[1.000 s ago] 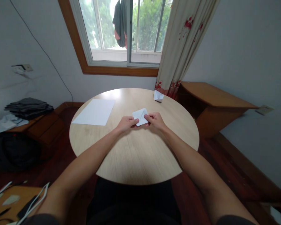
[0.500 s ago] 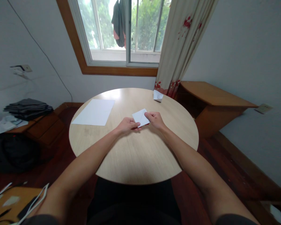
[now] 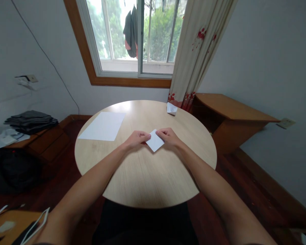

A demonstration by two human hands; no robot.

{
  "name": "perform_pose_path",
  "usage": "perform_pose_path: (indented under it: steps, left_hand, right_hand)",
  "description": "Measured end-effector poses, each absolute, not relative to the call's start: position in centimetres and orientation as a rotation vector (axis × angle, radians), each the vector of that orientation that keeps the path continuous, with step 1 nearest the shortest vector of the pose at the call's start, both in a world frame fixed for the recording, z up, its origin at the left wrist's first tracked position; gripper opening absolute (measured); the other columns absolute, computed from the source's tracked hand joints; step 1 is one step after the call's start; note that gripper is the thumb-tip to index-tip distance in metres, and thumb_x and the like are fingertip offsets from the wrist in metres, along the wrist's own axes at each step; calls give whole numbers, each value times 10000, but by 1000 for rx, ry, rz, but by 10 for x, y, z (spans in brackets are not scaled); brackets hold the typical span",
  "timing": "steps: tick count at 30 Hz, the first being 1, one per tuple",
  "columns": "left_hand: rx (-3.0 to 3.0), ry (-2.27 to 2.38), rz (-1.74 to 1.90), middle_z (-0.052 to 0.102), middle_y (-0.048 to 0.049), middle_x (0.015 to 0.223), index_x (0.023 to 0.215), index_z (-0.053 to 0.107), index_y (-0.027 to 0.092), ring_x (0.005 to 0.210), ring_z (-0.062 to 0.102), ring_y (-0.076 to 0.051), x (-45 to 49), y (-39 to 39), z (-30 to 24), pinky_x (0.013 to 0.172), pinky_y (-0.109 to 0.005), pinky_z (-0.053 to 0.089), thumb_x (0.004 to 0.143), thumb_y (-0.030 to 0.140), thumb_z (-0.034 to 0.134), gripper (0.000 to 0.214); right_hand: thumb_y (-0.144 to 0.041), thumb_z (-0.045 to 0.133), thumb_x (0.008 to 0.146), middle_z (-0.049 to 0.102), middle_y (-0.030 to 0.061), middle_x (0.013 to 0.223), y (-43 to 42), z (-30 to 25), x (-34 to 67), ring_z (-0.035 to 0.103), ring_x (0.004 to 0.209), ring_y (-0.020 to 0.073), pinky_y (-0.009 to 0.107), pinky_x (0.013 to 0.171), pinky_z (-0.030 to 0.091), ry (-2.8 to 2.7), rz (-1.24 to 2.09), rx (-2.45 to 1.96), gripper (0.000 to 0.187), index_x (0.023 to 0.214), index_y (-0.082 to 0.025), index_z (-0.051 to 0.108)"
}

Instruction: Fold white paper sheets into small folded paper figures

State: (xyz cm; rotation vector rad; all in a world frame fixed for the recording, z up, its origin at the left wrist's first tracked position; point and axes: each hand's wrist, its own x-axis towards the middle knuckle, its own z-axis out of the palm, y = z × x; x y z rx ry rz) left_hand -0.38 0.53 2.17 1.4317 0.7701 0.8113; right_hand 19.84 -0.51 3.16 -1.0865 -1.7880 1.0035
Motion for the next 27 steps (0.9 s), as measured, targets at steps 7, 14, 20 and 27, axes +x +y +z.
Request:
perform_pose_path:
  steps: [7, 14, 20, 27]
  left_hand:
    - [1572, 925, 927, 590, -24, 534, 605, 634, 101, 519, 514, -113, 0, 1, 25, 473, -206, 340, 605, 549, 743, 461]
    - [1415, 1073, 1335, 600, -18, 554, 637, 637, 114, 530, 507, -115, 0, 9, 24, 496, -217, 355, 594, 600, 712, 494]
    - [1218, 1031, 1400, 572, -7, 538, 604, 622, 112, 509, 471, -99, 3, 15, 18, 496, -221, 354, 521, 617, 747, 528]
    - [1139, 903, 1210, 605, -38, 574, 600, 622, 104, 541, 526, -127, 2, 17, 14, 526, -247, 408, 467, 601, 789, 541]
  right_hand:
    - [-580, 606, 738, 479, -26, 496, -6, 25, 195, 404, 470, 79, 208, 437, 264, -1859, 1093, -1037, 477, 577, -131, 578]
    - [-599, 728, 621, 655, 46, 619, 0, 17, 190, 590, 532, 128, 220, 502, 436, -1618, 1358, -1031, 523, 785, -109, 642]
    - [-572, 770, 585, 684, 71, 624, 4, 14, 186, 616, 509, 125, 233, 515, 480, -1532, 1434, -1032, 499, 679, -104, 621]
    - [-521, 789, 594, 668, 51, 580, 0, 15, 192, 606, 471, 116, 211, 471, 452, -1633, 1456, -1072, 464, 685, -102, 611]
